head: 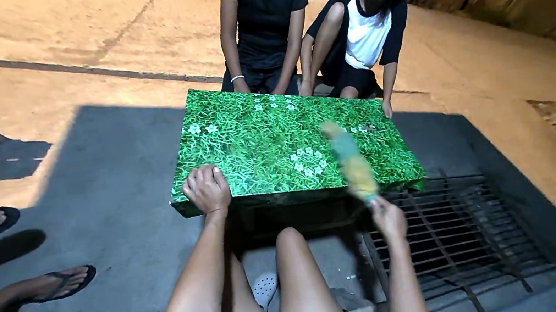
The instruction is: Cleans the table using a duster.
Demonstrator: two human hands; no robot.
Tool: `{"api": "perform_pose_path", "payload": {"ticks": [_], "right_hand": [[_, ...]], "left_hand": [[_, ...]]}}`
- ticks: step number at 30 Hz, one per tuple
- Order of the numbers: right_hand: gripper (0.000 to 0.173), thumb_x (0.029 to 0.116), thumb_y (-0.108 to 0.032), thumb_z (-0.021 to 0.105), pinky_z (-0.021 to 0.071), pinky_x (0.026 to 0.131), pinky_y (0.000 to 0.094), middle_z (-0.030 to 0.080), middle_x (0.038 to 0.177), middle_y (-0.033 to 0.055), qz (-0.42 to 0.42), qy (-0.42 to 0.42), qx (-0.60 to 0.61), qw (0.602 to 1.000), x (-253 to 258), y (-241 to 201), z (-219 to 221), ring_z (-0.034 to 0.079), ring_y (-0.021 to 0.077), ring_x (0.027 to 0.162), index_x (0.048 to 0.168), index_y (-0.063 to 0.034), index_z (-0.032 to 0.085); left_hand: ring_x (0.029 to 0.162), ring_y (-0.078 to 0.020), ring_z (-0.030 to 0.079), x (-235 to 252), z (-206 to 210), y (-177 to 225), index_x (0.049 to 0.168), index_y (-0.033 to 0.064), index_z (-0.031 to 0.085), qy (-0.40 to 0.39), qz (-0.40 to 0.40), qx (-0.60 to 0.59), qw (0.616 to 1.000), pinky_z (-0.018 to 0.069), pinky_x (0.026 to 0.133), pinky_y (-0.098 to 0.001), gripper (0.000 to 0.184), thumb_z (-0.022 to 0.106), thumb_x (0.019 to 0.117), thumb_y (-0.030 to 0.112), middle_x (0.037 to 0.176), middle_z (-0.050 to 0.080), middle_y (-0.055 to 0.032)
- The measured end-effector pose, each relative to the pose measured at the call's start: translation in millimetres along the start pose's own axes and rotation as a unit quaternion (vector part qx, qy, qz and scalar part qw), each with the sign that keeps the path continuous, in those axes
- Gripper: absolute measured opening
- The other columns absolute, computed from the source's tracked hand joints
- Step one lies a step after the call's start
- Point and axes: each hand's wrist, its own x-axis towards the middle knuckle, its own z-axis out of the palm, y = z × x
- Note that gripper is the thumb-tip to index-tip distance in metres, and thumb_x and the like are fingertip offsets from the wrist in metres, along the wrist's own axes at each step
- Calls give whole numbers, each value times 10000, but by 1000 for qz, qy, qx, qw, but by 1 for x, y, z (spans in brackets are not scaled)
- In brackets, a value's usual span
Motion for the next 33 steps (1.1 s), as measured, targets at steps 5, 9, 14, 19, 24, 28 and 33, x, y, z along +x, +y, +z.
{"api": "perform_pose_path", "payload": {"ticks": [5, 9, 14, 19, 24, 28, 33], "right_hand": [[428, 1111, -310, 413, 492, 1003, 621, 667, 1284, 278, 219, 82, -58, 971, 37, 48, -28, 637, 449, 1221, 1338, -30, 643], [442, 1113, -320, 399, 534, 955, 598, 704, 1200, 262, 117, 6, -97, 988, 9, -19, -3, 687, 431, 1133, 1403, -43, 585], [463, 1104, -327, 422, 549, 964, 563, 743, 1162, 179, -175, -182, -33, 967, -73, -116, 55, 717, 365, 1085, 1517, -141, 524], [442, 1094, -306, 446, 521, 1008, 582, 699, 1314, 145, -328, -238, -80, 911, -53, -149, 66, 684, 352, 1178, 1511, -196, 544], [409, 1105, -332, 425, 507, 956, 678, 696, 1236, 264, -240, -111, -108, 958, 56, -201, 71, 662, 480, 1157, 1392, -128, 633], [436, 1114, -328, 393, 496, 974, 664, 670, 1273, 286, -179, -49, -62, 981, 83, -256, 101, 640, 477, 1202, 1372, -66, 627], [424, 1105, -354, 425, 527, 924, 659, 708, 1188, 272, -357, -131, -112, 918, 11, -299, 124, 682, 479, 1111, 1390, -108, 622]], "left_hand": [[1405, -367, 479, 0, 1, 1, 1240, 98, 697, 6, -5, 4, 1000, 255, 1173, -608, 526, 276, 1074, 367, 1395, 640, -118], [1406, -362, 477, 0, 1, 1, 1227, 91, 702, 10, -9, 1, 1000, 257, 1174, -605, 538, 266, 1076, 367, 1396, 642, -105], [1416, -360, 477, 0, -1, -1, 1255, 91, 696, 3, -11, 7, 1000, 256, 1194, -596, 552, 252, 1087, 372, 1416, 631, -112], [1380, -408, 499, -9, -15, 21, 1357, 0, 609, -3, -58, 29, 998, 319, 1169, -595, 479, 367, 1098, 321, 1454, 568, -218], [1408, -283, 502, -2, -13, 17, 1423, 128, 609, -15, -68, 2, 998, 282, 1206, -527, 483, 378, 1067, 359, 1482, 587, -77], [1451, -242, 451, -2, -16, 17, 1438, 147, 592, -35, -75, -12, 997, 251, 1226, -499, 488, 357, 1072, 368, 1537, 536, -39], [1507, -310, 369, -6, -8, 15, 1511, 118, 509, 73, -69, -47, 994, 278, 1207, -545, 558, 402, 1036, 391, 1650, 372, -101]]}}
